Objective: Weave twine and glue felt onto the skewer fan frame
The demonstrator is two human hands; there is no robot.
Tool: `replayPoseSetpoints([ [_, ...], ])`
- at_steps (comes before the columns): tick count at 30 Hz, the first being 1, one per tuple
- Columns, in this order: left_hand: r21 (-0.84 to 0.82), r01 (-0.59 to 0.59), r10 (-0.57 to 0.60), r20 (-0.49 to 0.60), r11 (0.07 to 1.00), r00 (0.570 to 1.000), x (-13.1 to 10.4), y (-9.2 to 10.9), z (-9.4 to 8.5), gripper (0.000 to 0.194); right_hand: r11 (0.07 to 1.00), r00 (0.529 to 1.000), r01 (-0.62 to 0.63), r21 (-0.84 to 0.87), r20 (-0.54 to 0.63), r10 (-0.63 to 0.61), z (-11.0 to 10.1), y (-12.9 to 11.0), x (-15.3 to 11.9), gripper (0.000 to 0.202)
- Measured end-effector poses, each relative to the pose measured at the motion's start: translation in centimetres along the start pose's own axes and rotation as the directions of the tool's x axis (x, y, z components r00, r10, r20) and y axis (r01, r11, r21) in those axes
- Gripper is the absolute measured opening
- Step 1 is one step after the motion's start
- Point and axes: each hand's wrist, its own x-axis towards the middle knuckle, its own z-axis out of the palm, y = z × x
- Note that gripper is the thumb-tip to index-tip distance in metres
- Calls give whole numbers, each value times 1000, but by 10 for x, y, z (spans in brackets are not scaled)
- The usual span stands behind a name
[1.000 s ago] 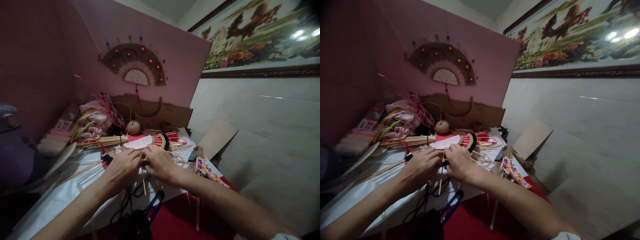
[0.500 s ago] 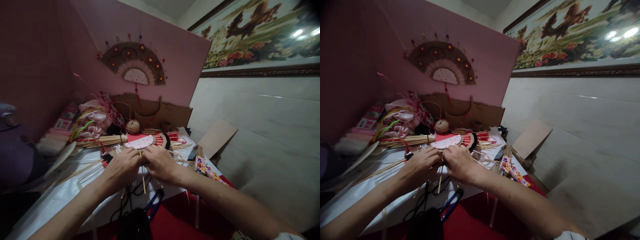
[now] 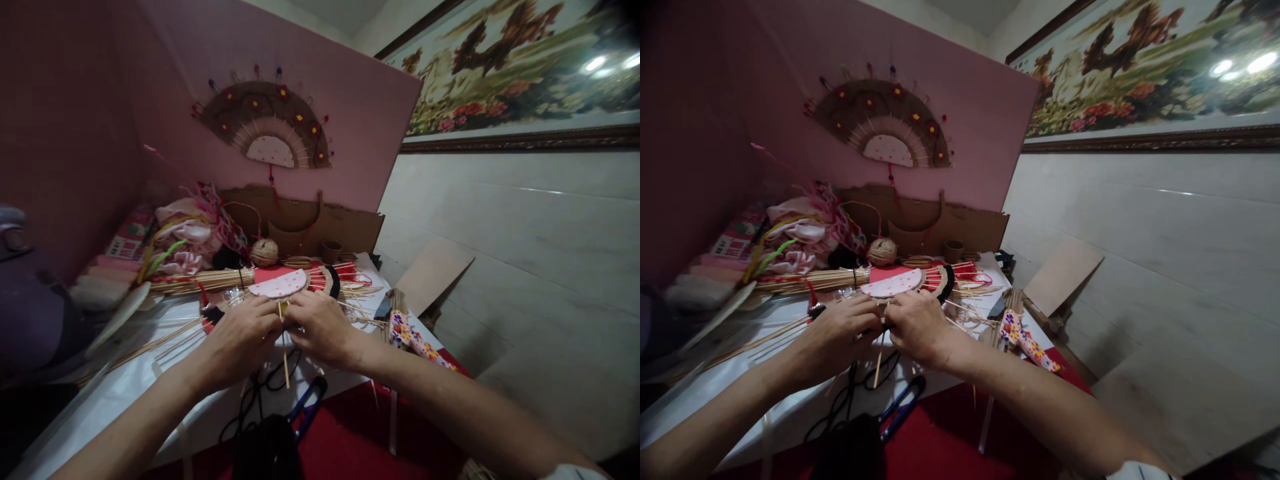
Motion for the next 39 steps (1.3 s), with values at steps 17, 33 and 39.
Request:
replayPoseSetpoints([
  [17, -890, 312, -920, -232, 331, 317, -35, 81, -34, 30, 981, 973, -128, 149, -172, 153, 1, 11, 3, 7],
  [33, -856, 164, -779, 514, -490, 359, 10, 29, 20, 6, 994, 994, -20, -112, -107, 8, 5, 2, -5, 5],
  [39, -869, 148, -790, 491, -471, 367, 0, 31, 26, 9, 994, 999, 25, -109, -40, -30, 8, -3, -13, 4],
])
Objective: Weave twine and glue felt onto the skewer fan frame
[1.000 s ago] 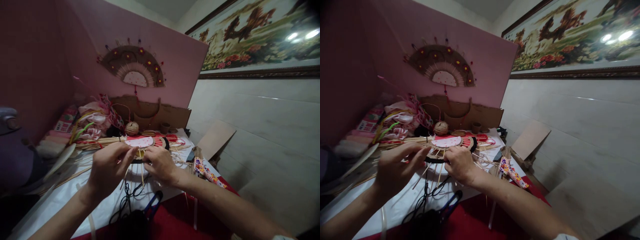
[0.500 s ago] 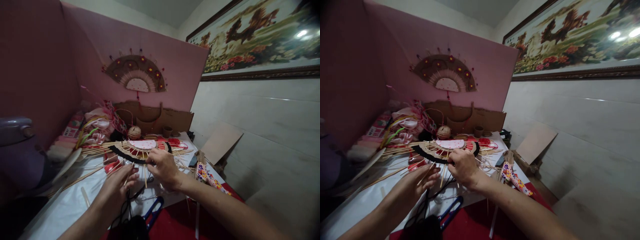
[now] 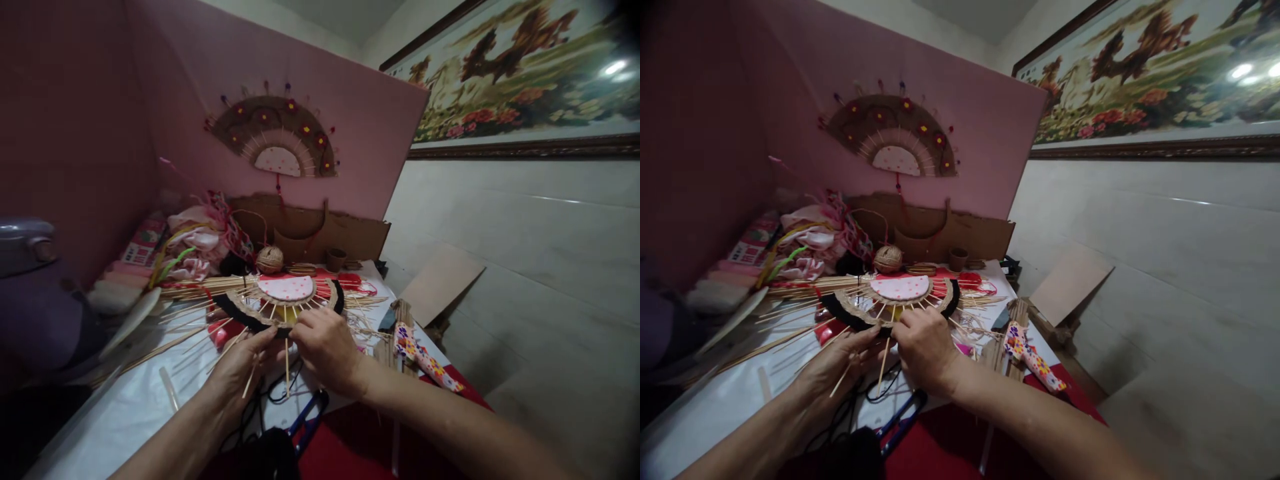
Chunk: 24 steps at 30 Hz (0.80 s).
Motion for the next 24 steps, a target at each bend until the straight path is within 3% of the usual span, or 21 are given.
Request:
replayPoseSetpoints([
  [7, 50, -75, 74, 17, 996, 997, -3, -2, -5, 18, 995, 999, 27, 95, -36, -24, 2, -3, -9, 9],
  [14, 56, -124, 124, 14, 991, 992, -2, -5, -6, 21, 968, 994, -64, 243, -72, 84, -3, -2, -9, 16],
  [24, 49, -153, 149, 74, 987, 986, 1, -10, -11, 30, 974, 981, 2, 228, -188, 42, 5, -3, -12, 23],
])
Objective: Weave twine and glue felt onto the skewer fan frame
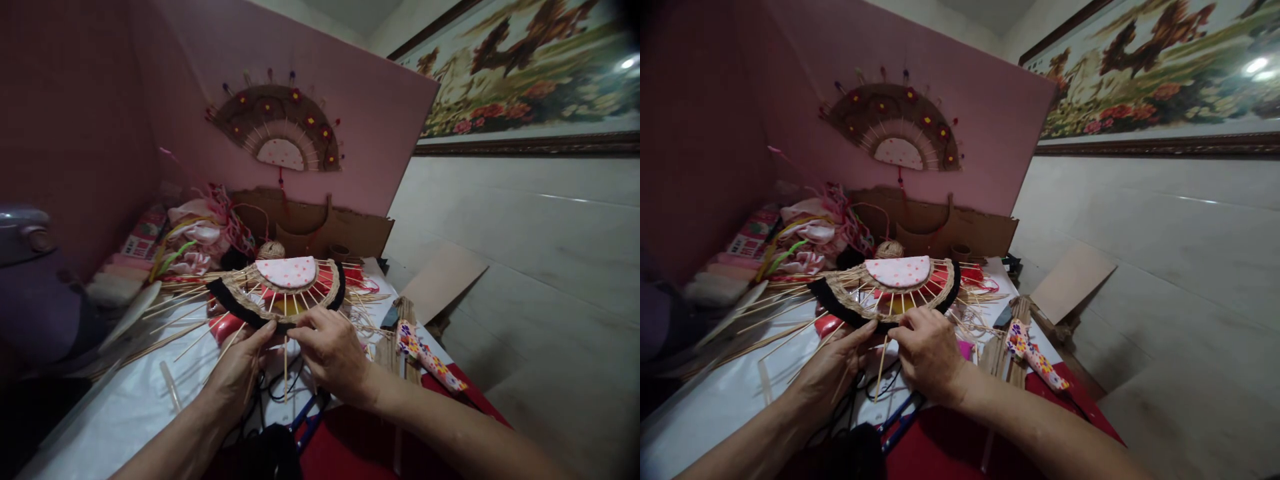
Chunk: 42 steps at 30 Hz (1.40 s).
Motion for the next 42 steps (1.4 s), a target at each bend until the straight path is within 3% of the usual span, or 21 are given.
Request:
replayPoseSetpoints([
  [5, -74, -20, 25, 64, 997, 998, -1, 1, 3, 35, 1000, 1000, 1, -1, -17, -1, 0, 0, 0, 23],
  [20, -111, -23, 20, -25, 994, 999, 4, -4, -1, 31, 1000, 1000, 0, 30, -29, 1, -1, -2, -2, 27],
  [35, -113, -28, 24, -32, 993, 999, 1, -4, 3, 28, 990, 998, -47, 131, -41, 53, -2, -4, 0, 20],
  [42, -127, -22, 19, -23, 992, 1000, -1, -2, 3, 32, 996, 1000, -13, 88, -19, 15, -1, -5, 0, 25],
])
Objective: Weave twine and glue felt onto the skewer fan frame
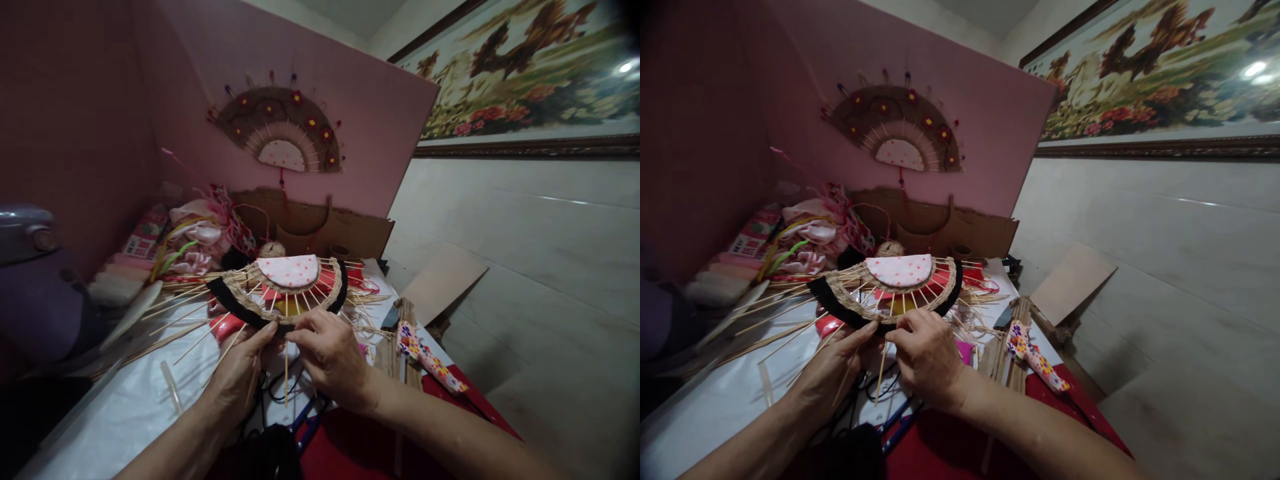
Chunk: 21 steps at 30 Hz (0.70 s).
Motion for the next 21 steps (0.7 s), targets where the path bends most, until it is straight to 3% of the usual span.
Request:
replayPoseSetpoints([
  [10, -47, -7, 8, 23, 999, 1000, 0, 2, 3, 26, 994, 998, 57, -90, -4, -58, 1, 0, -1, 25],
  [21, 2, -34, 34, 30, 999, 999, 0, 1, 3, 24, 1000, 996, 22, 11, -87, -21, 0, 3, 2, 18],
])
